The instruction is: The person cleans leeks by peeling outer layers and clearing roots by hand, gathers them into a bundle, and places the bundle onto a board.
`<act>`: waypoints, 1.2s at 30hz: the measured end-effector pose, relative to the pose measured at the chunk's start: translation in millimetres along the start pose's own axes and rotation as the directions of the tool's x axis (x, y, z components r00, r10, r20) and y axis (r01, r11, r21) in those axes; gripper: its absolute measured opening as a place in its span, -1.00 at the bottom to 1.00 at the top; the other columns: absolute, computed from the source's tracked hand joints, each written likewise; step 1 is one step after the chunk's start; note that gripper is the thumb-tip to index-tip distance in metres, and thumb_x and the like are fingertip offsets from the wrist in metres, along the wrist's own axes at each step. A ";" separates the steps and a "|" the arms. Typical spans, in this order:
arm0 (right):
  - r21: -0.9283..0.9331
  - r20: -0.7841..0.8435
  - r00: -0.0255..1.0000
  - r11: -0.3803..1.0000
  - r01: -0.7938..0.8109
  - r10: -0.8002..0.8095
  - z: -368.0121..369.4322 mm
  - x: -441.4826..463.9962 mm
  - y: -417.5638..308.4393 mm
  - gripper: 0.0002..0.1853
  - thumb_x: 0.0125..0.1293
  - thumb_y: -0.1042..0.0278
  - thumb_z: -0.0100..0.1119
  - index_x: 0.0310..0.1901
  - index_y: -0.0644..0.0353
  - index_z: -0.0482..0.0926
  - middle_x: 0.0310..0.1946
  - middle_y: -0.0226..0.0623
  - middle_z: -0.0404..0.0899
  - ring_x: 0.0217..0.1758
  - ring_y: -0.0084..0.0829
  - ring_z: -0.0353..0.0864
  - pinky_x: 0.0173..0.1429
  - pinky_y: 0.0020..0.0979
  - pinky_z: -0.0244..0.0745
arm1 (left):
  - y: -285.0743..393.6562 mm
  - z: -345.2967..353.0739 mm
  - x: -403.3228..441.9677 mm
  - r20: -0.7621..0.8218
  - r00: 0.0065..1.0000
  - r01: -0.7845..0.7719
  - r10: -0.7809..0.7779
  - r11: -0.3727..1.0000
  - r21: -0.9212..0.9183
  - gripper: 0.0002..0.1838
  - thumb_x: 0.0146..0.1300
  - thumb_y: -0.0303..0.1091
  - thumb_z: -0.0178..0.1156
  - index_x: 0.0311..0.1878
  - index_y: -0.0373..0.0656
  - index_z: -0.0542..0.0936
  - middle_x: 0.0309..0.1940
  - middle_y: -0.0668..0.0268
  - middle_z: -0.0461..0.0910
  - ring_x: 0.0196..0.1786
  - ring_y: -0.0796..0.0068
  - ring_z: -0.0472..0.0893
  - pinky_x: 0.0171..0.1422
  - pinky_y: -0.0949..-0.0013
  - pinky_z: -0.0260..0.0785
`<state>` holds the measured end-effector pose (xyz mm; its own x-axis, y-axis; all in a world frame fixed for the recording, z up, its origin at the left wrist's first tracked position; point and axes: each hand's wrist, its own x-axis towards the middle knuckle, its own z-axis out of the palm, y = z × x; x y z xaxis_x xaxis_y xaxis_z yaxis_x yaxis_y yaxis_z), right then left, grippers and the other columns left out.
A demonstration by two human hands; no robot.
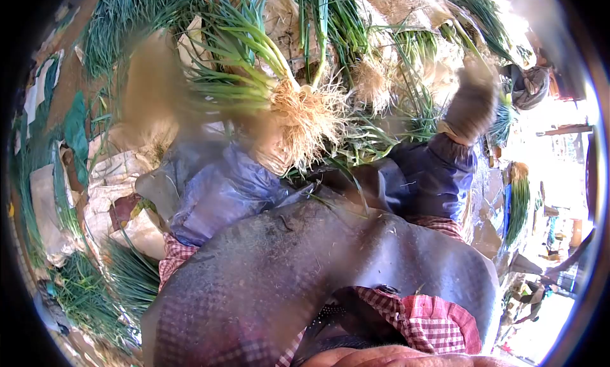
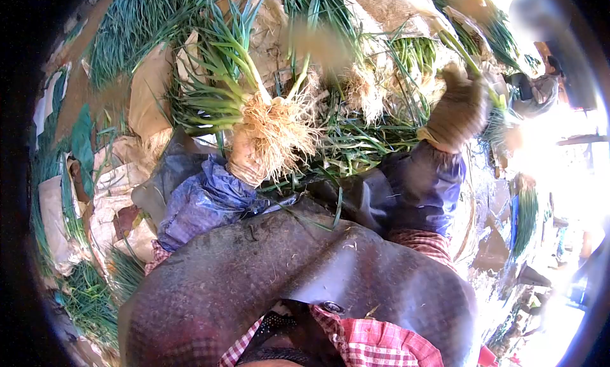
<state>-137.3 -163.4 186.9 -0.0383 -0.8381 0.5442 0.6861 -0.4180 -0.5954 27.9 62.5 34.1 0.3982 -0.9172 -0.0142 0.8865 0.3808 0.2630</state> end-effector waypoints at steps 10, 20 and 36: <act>-0.291 0.392 -0.015 0.108 -0.951 0.920 -11.2 -129.1 163.4 -0.69 0.26 0.21 0.22 -0.11 0.29 0.60 -0.37 -0.29 0.63 -0.36 -0.46 0.61 -0.24 -0.45 0.56 | -11.2 -6.6 -0.5 -0.133 0.983 0.115 -0.128 0.988 -0.103 -0.53 0.10 -0.54 0.13 0.13 -0.36 0.39 -0.05 0.02 0.52 0.03 0.07 0.53 0.27 0.04 0.35; -0.737 0.239 0.185 0.302 -0.605 0.953 -6.7 -96.4 145.0 -0.64 0.37 0.08 0.05 -0.22 0.28 0.61 -0.53 -0.39 0.49 -0.54 -0.51 0.45 -0.41 -0.50 0.41 | -14.8 -27.4 5.4 -0.061 0.973 0.214 -0.223 0.968 -0.133 -0.49 0.02 -0.61 0.13 0.13 -0.38 0.38 -0.07 0.04 0.51 -0.01 0.11 0.54 0.21 0.04 0.39; -0.563 0.083 0.144 0.166 -0.809 0.986 -19.9 -86.3 183.0 -0.84 0.29 0.36 0.15 -0.28 0.28 0.59 -0.52 -0.33 0.52 -0.58 -0.48 0.46 -0.51 -0.52 0.38 | -13.1 -21.1 0.7 -0.093 0.985 0.148 -0.149 0.989 -0.012 -0.48 0.01 -0.62 0.13 0.13 -0.32 0.39 -0.06 0.11 0.50 -0.01 0.14 0.53 0.21 0.04 0.38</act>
<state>-22.9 -174.5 19.2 0.7316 -0.5034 -0.4596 -0.2647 0.4115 -0.8721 21.6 59.3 10.2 0.2823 -0.9487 -0.1427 0.9383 0.2420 0.2469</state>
